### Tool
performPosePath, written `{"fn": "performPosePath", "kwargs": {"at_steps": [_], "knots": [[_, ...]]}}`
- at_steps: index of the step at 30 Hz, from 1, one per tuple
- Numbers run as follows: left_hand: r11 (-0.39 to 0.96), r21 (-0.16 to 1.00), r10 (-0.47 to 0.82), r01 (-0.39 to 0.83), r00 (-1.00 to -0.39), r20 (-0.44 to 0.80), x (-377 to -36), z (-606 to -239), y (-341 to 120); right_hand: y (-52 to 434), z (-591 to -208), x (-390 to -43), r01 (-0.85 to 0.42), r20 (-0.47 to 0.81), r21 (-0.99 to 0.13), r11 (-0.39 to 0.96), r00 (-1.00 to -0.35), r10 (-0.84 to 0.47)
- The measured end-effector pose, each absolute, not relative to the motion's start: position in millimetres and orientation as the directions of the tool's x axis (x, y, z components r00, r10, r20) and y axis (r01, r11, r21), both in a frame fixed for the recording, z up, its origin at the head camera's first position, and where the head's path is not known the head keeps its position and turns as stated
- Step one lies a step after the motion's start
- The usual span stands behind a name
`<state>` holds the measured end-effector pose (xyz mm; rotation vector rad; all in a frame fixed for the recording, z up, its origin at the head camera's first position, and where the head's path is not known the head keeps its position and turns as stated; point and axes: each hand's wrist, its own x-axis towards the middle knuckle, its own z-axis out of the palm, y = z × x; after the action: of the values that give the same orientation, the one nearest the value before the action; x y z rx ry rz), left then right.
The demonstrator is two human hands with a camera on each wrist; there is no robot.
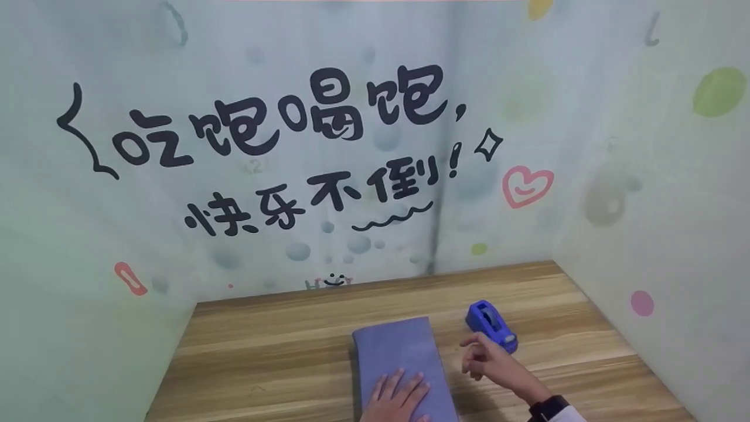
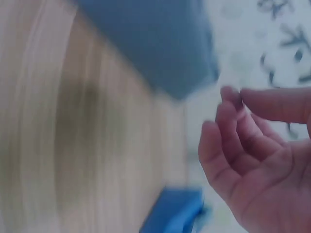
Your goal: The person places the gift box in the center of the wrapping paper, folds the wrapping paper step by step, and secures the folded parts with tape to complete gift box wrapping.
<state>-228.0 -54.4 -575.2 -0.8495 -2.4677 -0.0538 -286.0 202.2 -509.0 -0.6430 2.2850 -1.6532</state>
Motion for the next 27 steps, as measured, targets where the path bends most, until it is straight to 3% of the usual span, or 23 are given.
{"fn": "performPosePath", "kwargs": {"at_steps": [3,7,16,27], "knots": [[0.804,-0.139,0.562,0.578,-0.661,0.498,-228,-575,-54,187,-506,-282,-0.204,0.049,-0.955,0.215,-0.824,-0.565],[0.806,-0.148,0.560,0.573,-0.657,0.505,-228,-575,-54,177,-509,-282,-0.235,0.040,-0.939,0.253,-0.802,-0.596],[0.809,-0.163,0.559,0.565,-0.655,0.508,-227,-576,-54,175,-517,-282,-0.176,-0.044,-0.931,0.319,-0.815,-0.578],[0.806,-0.099,0.563,0.583,-0.704,0.433,-226,-571,-54,169,-518,-279,-0.191,-0.029,-0.914,0.359,-0.849,-0.527]]}}
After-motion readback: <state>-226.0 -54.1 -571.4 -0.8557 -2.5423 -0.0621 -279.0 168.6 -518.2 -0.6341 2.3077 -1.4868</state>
